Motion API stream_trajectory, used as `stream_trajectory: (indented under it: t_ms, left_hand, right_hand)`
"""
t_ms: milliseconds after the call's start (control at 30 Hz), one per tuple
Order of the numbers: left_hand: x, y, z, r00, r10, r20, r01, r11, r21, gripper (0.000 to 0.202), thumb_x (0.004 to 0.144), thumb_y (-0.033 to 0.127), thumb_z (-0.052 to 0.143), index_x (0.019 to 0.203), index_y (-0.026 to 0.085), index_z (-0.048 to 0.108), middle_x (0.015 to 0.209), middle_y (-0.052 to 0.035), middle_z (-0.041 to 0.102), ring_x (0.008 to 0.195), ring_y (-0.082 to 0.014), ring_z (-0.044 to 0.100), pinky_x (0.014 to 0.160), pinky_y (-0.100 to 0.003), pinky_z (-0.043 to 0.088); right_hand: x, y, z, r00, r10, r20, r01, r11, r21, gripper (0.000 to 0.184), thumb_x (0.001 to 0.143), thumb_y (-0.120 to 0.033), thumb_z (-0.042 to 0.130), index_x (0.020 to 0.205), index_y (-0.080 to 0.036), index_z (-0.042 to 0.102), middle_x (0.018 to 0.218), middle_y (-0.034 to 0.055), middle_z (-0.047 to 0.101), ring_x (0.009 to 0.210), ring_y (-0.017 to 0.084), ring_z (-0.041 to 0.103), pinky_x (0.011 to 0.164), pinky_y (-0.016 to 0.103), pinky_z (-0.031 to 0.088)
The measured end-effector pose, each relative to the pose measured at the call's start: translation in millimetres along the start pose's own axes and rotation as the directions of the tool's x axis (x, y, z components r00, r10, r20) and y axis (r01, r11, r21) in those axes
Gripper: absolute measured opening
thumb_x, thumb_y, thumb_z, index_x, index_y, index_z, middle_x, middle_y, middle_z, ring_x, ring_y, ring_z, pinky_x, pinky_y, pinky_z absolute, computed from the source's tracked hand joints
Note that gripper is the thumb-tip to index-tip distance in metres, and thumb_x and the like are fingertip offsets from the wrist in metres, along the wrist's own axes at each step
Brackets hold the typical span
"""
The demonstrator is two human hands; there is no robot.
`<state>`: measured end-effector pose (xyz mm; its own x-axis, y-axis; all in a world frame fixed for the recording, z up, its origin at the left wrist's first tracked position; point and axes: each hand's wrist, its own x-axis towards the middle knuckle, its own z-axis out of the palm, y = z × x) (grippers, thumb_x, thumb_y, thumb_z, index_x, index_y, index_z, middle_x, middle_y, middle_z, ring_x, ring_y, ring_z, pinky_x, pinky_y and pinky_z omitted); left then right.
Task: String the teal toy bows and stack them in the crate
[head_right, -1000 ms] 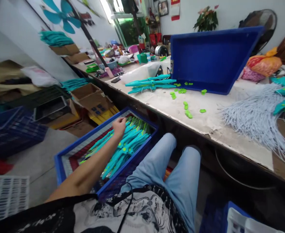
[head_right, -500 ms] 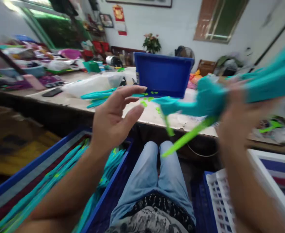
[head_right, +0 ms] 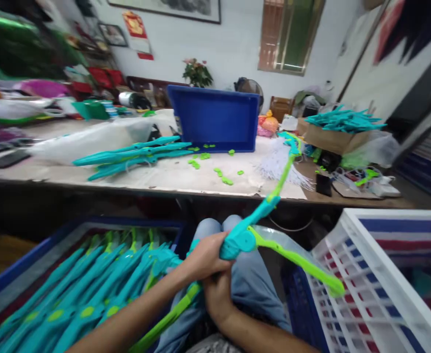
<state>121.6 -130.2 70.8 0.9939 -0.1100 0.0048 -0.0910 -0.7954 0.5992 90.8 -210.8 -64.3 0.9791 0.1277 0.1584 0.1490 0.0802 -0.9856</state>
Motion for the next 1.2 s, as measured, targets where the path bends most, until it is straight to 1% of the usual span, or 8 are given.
stream_trajectory:
  t_ms: [267,333,400,533,600,667,900,1200]
  left_hand:
    - [31,-59,27.3,0.958,-0.055,0.282,0.156,0.924,-0.349,0.056,0.064,0.035,0.072,0.115,0.015,0.060,0.104,-0.0061,0.070,0.093,-0.0253,0.064,0.078,-0.031,0.050]
    - [44,-75,26.2,0.959,-0.024,0.284,0.147,0.897,-0.418,0.062,0.063,0.039,0.074,0.118,0.014,0.057,0.111,-0.0085,0.068,0.100,-0.0272,0.062,0.083,-0.033,0.050]
    - [52,-90,24.8,0.960,-0.026,0.278,0.154,0.880,-0.449,0.066,0.063,0.043,0.074,0.118,0.013,0.055,0.113,-0.0103,0.067,0.101,-0.0282,0.062,0.084,-0.035,0.050]
    - [58,-112,25.6,0.962,-0.105,0.252,0.189,0.922,-0.337,0.059,0.058,0.038,0.076,0.108,0.014,0.057,0.105,-0.0099,0.069,0.097,-0.0283,0.064,0.082,-0.035,0.051]
    - [60,-117,28.2,0.971,-0.129,0.202,0.180,0.949,-0.258,0.053,0.056,0.034,0.077,0.102,0.016,0.058,0.102,-0.0076,0.069,0.095,-0.0274,0.064,0.082,-0.034,0.051]
    - [63,-119,30.7,0.974,-0.162,0.160,0.193,0.959,-0.208,0.047,0.059,0.033,0.075,0.100,0.017,0.057,0.098,-0.0063,0.070,0.092,-0.0265,0.065,0.080,-0.033,0.050]
    - [65,-121,36.1,0.967,-0.227,0.116,0.240,0.964,-0.115,0.045,0.067,0.032,0.067,0.106,0.016,0.052,0.096,-0.0085,0.069,0.091,-0.0278,0.065,0.075,-0.032,0.049]
    - [67,-115,36.2,0.940,-0.323,0.105,0.314,0.945,0.096,0.050,0.074,0.041,0.060,0.115,0.016,0.047,0.097,-0.0111,0.068,0.096,-0.0319,0.065,0.074,-0.033,0.046]
  right_hand:
    - [8,11,-62,0.901,0.334,0.277,-0.314,0.942,-0.115,0.102,0.079,-0.047,0.060,0.152,-0.016,-0.004,0.133,0.0158,0.055,0.118,0.026,0.057,0.097,0.042,0.050]
    - [21,0,-75,0.874,0.282,0.396,-0.185,0.946,-0.265,0.089,0.083,-0.040,0.056,0.153,-0.017,0.006,0.125,0.0145,0.060,0.108,0.024,0.063,0.088,0.040,0.055]
    - [36,-11,-85,0.859,0.146,0.490,0.119,0.875,-0.469,0.066,0.086,-0.033,0.053,0.147,-0.019,0.032,0.114,0.0131,0.064,0.102,0.025,0.062,0.086,0.041,0.054]
    - [69,-17,-92,0.707,-0.150,0.691,0.691,0.356,-0.630,0.043,0.087,-0.018,0.049,0.130,-0.020,0.057,0.123,0.0156,0.057,0.118,0.031,0.047,0.102,0.052,0.038]
    - [86,-13,-87,0.618,-0.169,0.767,0.785,0.165,-0.596,0.044,0.087,-0.015,0.048,0.130,-0.021,0.057,0.132,0.0145,0.053,0.123,0.032,0.041,0.106,0.055,0.030]
    - [100,-9,-80,0.588,-0.131,0.799,0.809,0.075,-0.583,0.042,0.089,-0.017,0.047,0.130,-0.021,0.056,0.130,0.0137,0.054,0.118,0.031,0.043,0.102,0.053,0.032]
    - [107,-15,-60,0.644,-0.036,0.764,0.764,-0.017,-0.644,0.032,0.093,-0.018,0.040,0.118,-0.014,0.059,0.118,0.0176,0.057,0.102,0.029,0.049,0.089,0.048,0.037]
    - [90,-26,-56,0.696,0.087,0.713,0.713,0.029,-0.700,0.033,0.095,-0.017,0.032,0.117,-0.015,0.057,0.101,0.0144,0.061,0.091,0.026,0.053,0.082,0.048,0.040]
